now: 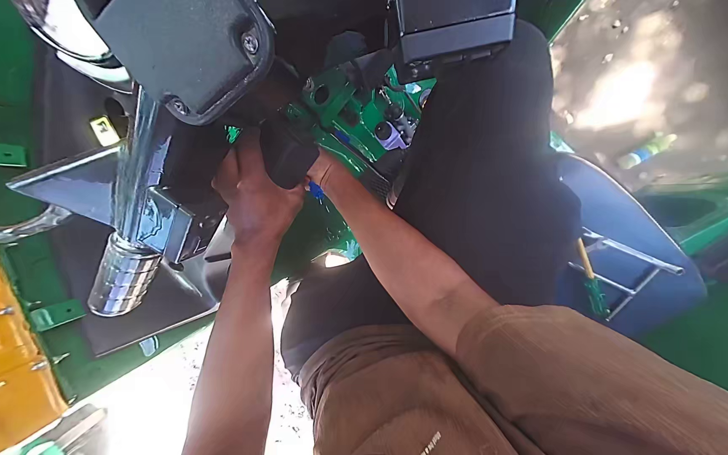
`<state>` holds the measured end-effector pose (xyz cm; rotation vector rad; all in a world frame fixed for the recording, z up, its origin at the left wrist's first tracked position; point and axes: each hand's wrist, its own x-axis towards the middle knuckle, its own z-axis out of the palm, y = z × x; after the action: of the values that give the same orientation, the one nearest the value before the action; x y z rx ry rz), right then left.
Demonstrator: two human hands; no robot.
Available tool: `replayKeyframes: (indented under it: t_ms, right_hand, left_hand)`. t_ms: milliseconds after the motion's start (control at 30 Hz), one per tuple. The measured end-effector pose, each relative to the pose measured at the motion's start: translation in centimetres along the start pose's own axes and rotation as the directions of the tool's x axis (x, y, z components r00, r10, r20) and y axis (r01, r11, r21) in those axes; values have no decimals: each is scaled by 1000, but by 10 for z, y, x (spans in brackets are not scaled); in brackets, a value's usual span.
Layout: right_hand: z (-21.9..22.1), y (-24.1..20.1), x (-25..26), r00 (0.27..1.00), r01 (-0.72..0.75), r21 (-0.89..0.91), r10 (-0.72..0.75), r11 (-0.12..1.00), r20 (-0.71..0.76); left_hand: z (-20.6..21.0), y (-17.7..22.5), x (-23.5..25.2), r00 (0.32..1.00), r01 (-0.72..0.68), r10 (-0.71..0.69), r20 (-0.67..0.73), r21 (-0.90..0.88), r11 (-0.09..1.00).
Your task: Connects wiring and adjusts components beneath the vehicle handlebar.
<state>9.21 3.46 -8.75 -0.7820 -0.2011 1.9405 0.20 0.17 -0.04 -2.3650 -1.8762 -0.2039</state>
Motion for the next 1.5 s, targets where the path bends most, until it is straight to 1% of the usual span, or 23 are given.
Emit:
replayKeyframes:
  t_ms: [67,133,200,267,400,500,600,667,700,733,767,800,833,900,967,1033,1133,1200,1233,1300,1367,1433,1500]
  right_hand:
    - [-6,8,7,994,88,-15,-87,996,73]
    - [-6,9,10,988,104,-6,-103,995,116]
    - [0,2,5,995,5,41,-9,999,95]
    - [2,-1,5,994,-79,147,66,986,89]
    - [5,6,8,982,-151,294,109,944,154]
    - [9,5,3,982,-125,317,71,940,175]
    - [8,-2,-1,989,-86,261,50,962,139]
    - [12,-3,-1,986,-104,216,72,971,150]
    - [19,0,-3,984,-108,199,76,974,160]
    - [25,4,-5,983,-97,205,62,974,170]
    - [21,6,-6,987,-69,235,32,970,159]
    - [9,4,-7,992,-38,250,7,968,124]
    - [4,0,-6,995,-5,261,-21,965,100]
    - [9,-6,-6,988,-21,273,-22,962,155]
    - [15,-9,-5,981,-114,316,56,942,187]
    - [6,-9,-3,986,-123,278,84,953,147]
    - [2,-13,-25,999,-8,65,4,998,52]
    - [7,-11,-18,1000,-12,-56,12,998,4]
    - [7,-8,-14,1000,3,-71,-3,997,3]
    - [6,-1,-17,998,7,48,-10,999,64]
    - [-2,5,-13,990,-53,145,34,988,133]
    - [-7,9,-10,982,-109,166,80,980,174]
    - [-11,11,-12,976,-125,174,90,977,200]
  left_hand:
    - [-2,1,0,1000,13,-13,9,7,1000]
    - [-5,1,1,999,30,-30,30,12,999]
    - [-4,1,1,999,28,-28,28,8,1000]
    - [-1,1,2,1000,8,-8,-4,11,1000]
    - [-5,2,1,1000,14,-14,-13,3,1000]
    - [-6,1,1,999,1,-1,-34,-15,1000]
    - [-5,3,2,999,-24,23,-49,-18,1000]
    - [-8,-1,1,999,-17,16,-51,-20,1000]
    - [-12,-7,-3,1000,8,-8,-30,-14,1000]
    - [-18,-14,-6,999,41,-41,28,-17,999]
    - [-17,-16,-6,990,69,-64,127,-35,997]
    - [-4,-13,-5,977,89,-73,200,-70,994]
    - [8,-13,-1,966,103,-83,244,-70,992]
    - [8,-15,6,951,164,-156,266,-9,986]
    - [1,-17,4,958,163,-166,233,32,986]
    - [-2,-4,2,978,107,-102,180,-15,994]
    - [-6,4,-2,995,19,-15,96,-41,999]
    - [-5,3,-2,997,34,-32,69,-33,999]
    - [-2,2,-3,998,43,-42,36,-21,999]
    - [2,2,-12,998,58,-58,-14,-11,998]
    - [8,7,-15,992,92,-91,-92,5,996]
    - [9,7,-16,984,157,-155,-90,14,988]
    - [8,7,-18,982,175,-174,-67,5,985]
